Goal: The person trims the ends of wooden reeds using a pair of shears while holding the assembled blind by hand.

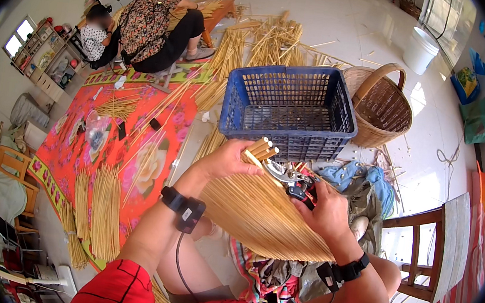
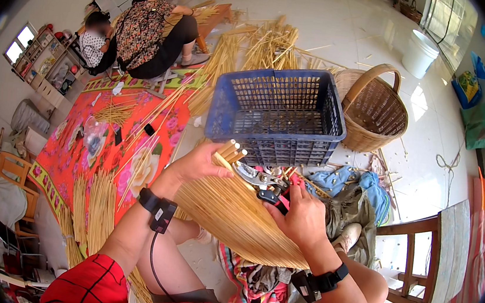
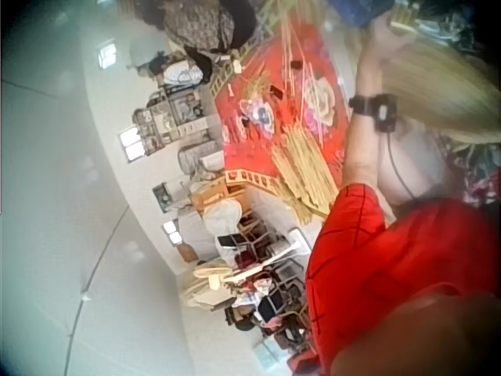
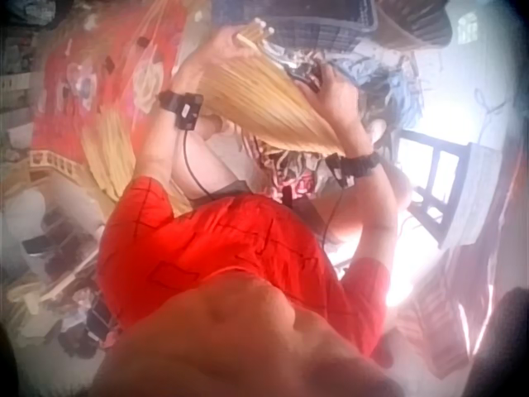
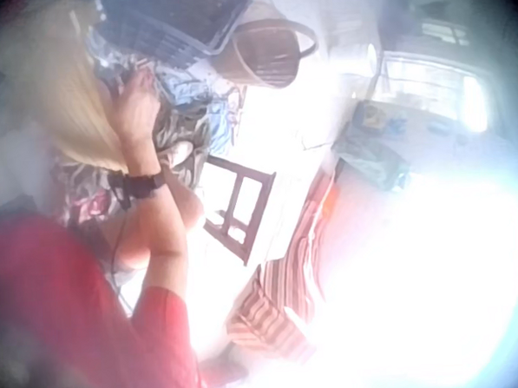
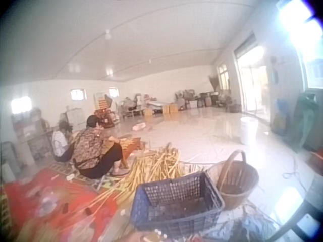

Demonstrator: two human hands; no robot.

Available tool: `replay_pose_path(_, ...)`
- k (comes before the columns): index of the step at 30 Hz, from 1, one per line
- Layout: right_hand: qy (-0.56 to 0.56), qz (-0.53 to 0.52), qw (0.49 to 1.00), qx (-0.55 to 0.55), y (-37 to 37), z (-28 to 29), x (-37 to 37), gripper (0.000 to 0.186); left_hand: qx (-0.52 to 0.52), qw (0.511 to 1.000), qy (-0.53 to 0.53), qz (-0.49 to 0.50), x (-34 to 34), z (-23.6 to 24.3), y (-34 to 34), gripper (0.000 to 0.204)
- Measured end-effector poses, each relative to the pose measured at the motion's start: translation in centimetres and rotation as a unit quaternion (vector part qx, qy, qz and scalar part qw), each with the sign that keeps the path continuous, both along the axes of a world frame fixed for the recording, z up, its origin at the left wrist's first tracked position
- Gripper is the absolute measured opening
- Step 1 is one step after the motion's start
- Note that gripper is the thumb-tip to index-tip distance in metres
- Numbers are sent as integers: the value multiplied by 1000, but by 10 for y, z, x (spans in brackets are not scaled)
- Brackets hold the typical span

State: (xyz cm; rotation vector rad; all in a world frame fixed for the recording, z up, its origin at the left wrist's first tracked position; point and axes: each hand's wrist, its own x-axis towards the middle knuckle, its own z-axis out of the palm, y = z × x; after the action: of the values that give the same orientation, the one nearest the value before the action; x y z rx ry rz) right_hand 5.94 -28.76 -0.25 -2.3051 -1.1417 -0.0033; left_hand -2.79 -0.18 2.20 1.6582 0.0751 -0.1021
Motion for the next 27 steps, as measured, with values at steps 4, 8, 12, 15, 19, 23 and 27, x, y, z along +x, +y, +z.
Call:
replay_pose_path(4,-37,-5,999,26,-2,4,1,53,26,999,-26,-2,1,-3,0,48)
replay_pose_path(8,-64,2,998,17,-7,-1,-2,46,64,997,-39,-1,4,-1,-3,47)
replay_pose_path(12,36,-44,997,44,-14,6,-6,49,2,1000,-6,6,1,-2,0,48)
replay_pose_path(15,113,-61,989,79,-21,3,-1,50,68,997,-19,1,0,5,2,47)
replay_pose_path(19,253,-68,957,125,-16,17,-5,56,90,996,-16,12,0,7,0,47)
replay_pose_path(23,262,-59,958,99,-13,13,-9,61,121,992,-12,26,1,1,-1,48)
replay_pose_path(27,254,-56,963,72,-10,14,-8,64,126,991,-21,26,1,3,-4,49)
